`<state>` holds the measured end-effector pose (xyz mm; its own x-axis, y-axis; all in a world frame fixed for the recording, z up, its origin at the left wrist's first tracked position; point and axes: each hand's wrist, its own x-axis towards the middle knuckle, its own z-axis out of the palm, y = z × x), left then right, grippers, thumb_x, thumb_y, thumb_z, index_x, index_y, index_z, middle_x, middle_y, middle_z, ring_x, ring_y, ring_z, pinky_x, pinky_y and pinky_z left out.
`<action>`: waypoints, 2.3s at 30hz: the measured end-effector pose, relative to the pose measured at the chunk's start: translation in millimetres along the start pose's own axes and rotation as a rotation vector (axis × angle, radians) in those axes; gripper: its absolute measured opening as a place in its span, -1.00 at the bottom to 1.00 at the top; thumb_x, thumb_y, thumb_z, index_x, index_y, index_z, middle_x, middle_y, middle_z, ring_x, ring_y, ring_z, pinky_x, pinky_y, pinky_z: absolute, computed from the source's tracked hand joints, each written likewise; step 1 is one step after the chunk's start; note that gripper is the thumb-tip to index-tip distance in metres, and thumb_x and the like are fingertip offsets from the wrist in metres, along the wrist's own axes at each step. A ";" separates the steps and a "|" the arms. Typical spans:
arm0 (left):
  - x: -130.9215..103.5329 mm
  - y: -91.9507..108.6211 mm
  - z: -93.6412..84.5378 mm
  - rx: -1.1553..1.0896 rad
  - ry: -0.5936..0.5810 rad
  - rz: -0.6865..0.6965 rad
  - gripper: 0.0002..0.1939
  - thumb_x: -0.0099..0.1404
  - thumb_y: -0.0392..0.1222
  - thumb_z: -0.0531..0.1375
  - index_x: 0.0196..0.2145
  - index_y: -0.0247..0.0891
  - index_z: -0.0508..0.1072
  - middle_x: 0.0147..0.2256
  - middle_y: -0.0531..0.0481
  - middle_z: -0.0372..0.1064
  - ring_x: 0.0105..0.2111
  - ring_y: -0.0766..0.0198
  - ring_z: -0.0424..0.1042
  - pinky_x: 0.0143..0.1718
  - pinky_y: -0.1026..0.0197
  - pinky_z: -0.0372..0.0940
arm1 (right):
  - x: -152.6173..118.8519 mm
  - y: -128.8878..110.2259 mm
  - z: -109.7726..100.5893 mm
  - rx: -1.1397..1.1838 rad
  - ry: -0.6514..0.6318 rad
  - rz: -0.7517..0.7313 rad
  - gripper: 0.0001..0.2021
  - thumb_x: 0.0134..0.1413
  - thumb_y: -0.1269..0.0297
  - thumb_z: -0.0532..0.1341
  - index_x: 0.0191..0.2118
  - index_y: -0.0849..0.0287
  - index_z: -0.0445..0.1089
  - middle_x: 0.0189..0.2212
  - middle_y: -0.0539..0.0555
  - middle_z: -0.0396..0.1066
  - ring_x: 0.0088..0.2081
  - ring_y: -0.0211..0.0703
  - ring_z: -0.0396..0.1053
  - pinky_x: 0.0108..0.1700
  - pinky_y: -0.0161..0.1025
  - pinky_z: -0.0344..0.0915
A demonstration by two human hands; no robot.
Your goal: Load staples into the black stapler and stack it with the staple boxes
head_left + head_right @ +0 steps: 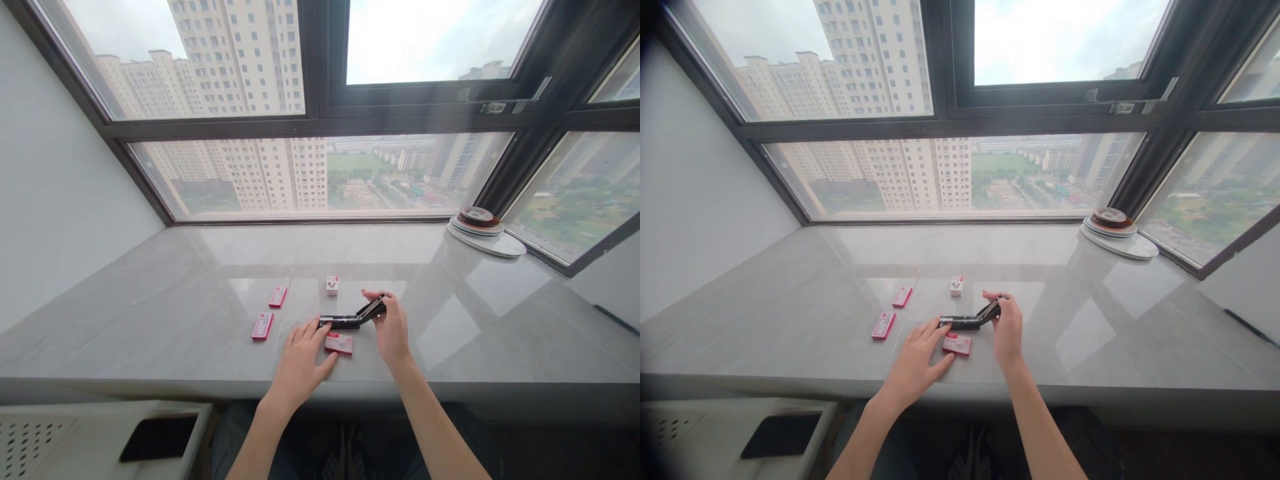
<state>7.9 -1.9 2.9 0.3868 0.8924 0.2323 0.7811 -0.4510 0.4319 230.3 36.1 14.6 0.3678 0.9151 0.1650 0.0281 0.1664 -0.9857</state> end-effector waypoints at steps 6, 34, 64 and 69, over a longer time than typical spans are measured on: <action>0.5 -6.8 -1.6 -0.078 -0.033 -0.022 -0.65 0.33 -0.13 0.22 0.07 0.07 0.43 0.37 0.11 0.12 0.36 0.11 0.10 0.39 -0.10 -0.03 | -8.6 23.6 -67.6 0.034 -0.007 0.347 -0.57 0.26 -0.17 0.02 -0.11 0.09 0.35 -0.28 0.12 0.53 -0.42 -0.10 0.51 -0.48 -0.20 0.47; 0.3 -2.3 -3.6 -0.101 0.024 0.013 -0.63 0.31 -0.06 0.29 0.07 0.05 0.47 0.37 0.08 0.14 0.36 0.05 0.11 0.40 -0.13 0.01 | -19.2 -20.1 0.3 -0.631 -0.450 -0.084 -0.68 0.27 0.04 0.13 -0.16 0.09 0.55 -0.61 -0.02 0.41 -0.50 -0.13 0.34 -0.40 -0.26 0.12; 2.5 -15.9 -0.5 -0.187 0.049 0.039 -0.73 0.30 -0.08 0.32 -0.04 0.03 0.48 0.33 0.10 0.19 0.29 0.06 0.21 0.32 -0.10 0.12 | -34.1 -26.7 7.2 -0.928 -0.732 -0.242 -0.98 0.13 0.29 0.27 -0.30 0.07 0.45 -0.47 -0.06 0.44 -0.42 -0.25 0.29 -0.39 -0.30 -0.10; -2.5 -17.5 -3.6 -0.175 0.176 -0.045 -0.62 0.28 0.05 0.33 0.01 -0.05 0.44 0.25 -0.06 0.24 0.24 0.01 0.21 0.24 -0.06 0.17 | -32.0 -20.1 -34.2 -1.014 -0.504 -0.119 -0.82 0.36 0.17 0.11 -0.25 0.08 0.38 -0.52 -0.04 0.41 -0.45 -0.21 0.30 -0.39 -0.28 -0.10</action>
<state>-8.5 3.7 -2.1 0.2506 0.9021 0.3512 0.6925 -0.4206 0.5861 249.8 -9.1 27.9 -0.0967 0.9949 0.0294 0.8610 0.0984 -0.4990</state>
